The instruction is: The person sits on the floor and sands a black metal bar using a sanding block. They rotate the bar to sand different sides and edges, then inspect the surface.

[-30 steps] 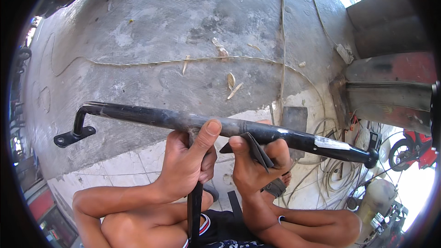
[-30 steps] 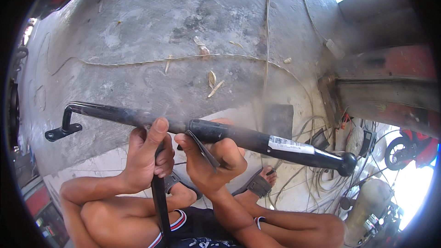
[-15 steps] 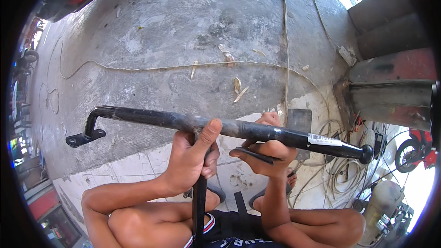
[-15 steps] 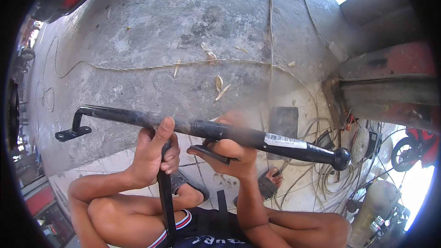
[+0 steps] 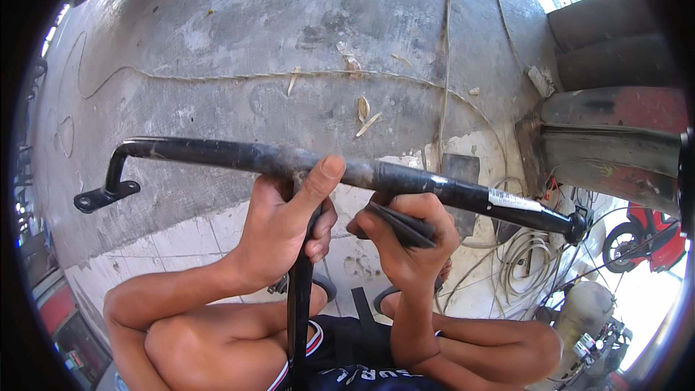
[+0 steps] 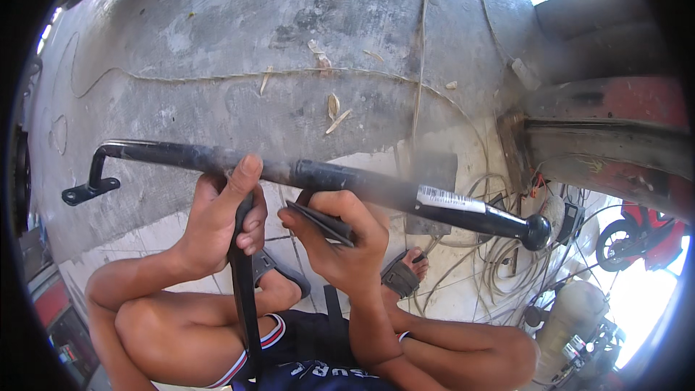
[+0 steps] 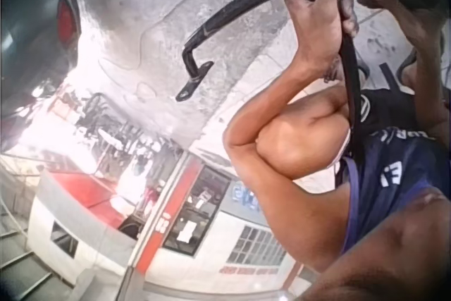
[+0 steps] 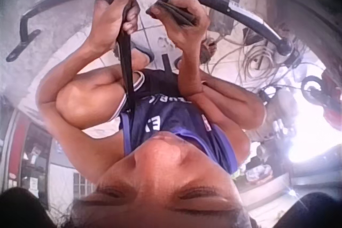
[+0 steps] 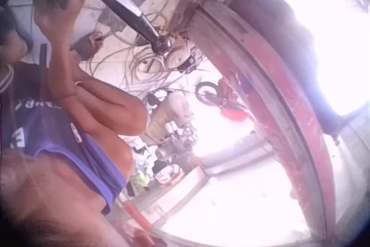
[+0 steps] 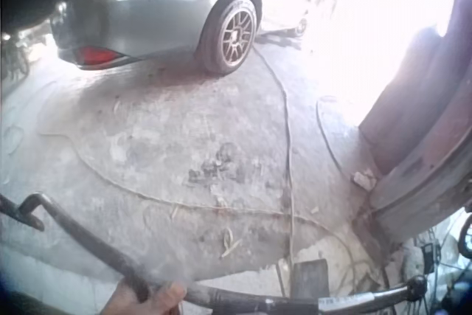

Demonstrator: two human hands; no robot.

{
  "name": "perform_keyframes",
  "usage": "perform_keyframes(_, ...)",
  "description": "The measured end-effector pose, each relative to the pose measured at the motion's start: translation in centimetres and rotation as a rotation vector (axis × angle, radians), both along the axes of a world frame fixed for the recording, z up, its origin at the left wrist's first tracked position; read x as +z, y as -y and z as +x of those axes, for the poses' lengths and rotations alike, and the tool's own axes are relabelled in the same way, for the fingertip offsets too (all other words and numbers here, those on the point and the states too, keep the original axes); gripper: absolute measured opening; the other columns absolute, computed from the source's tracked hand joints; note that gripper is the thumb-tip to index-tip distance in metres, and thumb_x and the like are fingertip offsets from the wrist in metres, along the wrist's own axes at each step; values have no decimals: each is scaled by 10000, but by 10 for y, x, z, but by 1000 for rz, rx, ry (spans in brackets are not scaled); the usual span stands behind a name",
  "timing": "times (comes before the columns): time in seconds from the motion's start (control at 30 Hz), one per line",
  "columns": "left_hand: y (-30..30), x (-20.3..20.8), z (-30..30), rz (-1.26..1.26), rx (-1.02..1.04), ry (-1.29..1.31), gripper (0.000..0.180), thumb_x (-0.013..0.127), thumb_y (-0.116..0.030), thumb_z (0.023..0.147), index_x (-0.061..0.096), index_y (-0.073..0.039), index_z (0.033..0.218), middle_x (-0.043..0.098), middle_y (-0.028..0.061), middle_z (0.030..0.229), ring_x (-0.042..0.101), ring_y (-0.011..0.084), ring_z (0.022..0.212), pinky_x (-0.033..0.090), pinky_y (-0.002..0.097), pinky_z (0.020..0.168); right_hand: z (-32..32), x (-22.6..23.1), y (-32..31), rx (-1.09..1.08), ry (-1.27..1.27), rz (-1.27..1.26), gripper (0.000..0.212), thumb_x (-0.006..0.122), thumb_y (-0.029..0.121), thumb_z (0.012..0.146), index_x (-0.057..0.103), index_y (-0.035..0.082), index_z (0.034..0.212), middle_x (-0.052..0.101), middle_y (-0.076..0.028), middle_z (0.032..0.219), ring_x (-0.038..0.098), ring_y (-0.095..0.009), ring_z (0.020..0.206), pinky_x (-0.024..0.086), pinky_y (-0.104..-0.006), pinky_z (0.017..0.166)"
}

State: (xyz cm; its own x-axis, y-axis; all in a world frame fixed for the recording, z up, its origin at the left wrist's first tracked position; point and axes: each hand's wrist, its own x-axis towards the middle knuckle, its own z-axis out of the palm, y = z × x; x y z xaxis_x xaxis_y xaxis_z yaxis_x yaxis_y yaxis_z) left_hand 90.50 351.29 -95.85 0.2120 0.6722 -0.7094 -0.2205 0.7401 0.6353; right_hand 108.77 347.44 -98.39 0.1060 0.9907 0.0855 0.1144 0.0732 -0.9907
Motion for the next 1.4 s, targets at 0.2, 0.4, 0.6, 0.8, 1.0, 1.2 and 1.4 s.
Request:
perform_keyframes(0.2, -18, 28, 16, -76, 35, -55, 574, 662, -557, 1024, 506, -84, 738, 475, 9, 544, 481, 92, 402, 404, 273, 384, -19, -9, 2, -196, 159, 94, 233, 815, 79, 942, 599, 1, 985, 702, -85, 744, 679, -114, 637, 501, -232, 564)
perform_keyframes(0.4, -12, 20, 20, -7, 58, -71, 536, 667, -534, 1030, 500, -98, 766, 455, -10, 542, 460, 84, 393, 394, 265, 379, -40, -1, -5, -450, 20, -23, 270, 856, 108, 913, 600, 25, 887, 663, -42, 627, 657, -90, 570, 499, -232, 535)
perform_keyframes(0.6, -11, 21, 20, 31, 60, -107, 510, 679, -517, 1029, 501, -109, 780, 430, -29, 536, 425, 72, 401, 355, 260, 383, -47, 6, -25, -459, 242, 73, 319, 768, 75, 982, 493, 28, 825, 678, -106, 619, 640, -100, 522, 456, -225, 471)
perform_keyframes(0.8, -18, 30, 20, -94, 115, -66, 399, 698, -463, 1033, 567, -100, 933, 429, -35, 552, 413, 61, 412, 351, 257, 403, -20, -1, -21, -232, 106, -99, 319, 839, 76, 921, 578, 47, 740, 688, -47, 613, 615, -60, 529, 439, -239, 492)
perform_keyframes(1.0, -18, 29, 12, -122, 149, 6, 361, 705, -457, 1029, 607, -116, 1092, 435, -40, 572, 415, 57, 416, 363, 256, 414, -15, -11, -21, -112, 267, -14, 271, 878, 19, 843, 623, 41, 754, 726, -65, 693, 650, -121, 603, 476, -276, 568)
perform_keyframes(1.2, -14, 14, 15, -72, 50, 33, 415, 712, -491, 1013, 574, -106, 943, 450, -26, 587, 428, 68, 422, 375, 259, 416, 7, -80, 4, -408, 117, 229, 241, 778, 221, 969, 619, 39, 972, 719, -144, 990, 698, -232, 886, 546, -355, 782)
perform_keyframes(1.4, -14, 18, 11, -65, -37, 70, 559, 689, -595, 981, 508, -89, 826, 431, -11, 590, 434, 79, 453, 370, 263, 435, 36, -23, -20, -172, -613, 378, 465, 635, 544, 1024, 660, 84, 965, 443, -161, 1521, 497, -400, 1366, 429, -577, 1093)
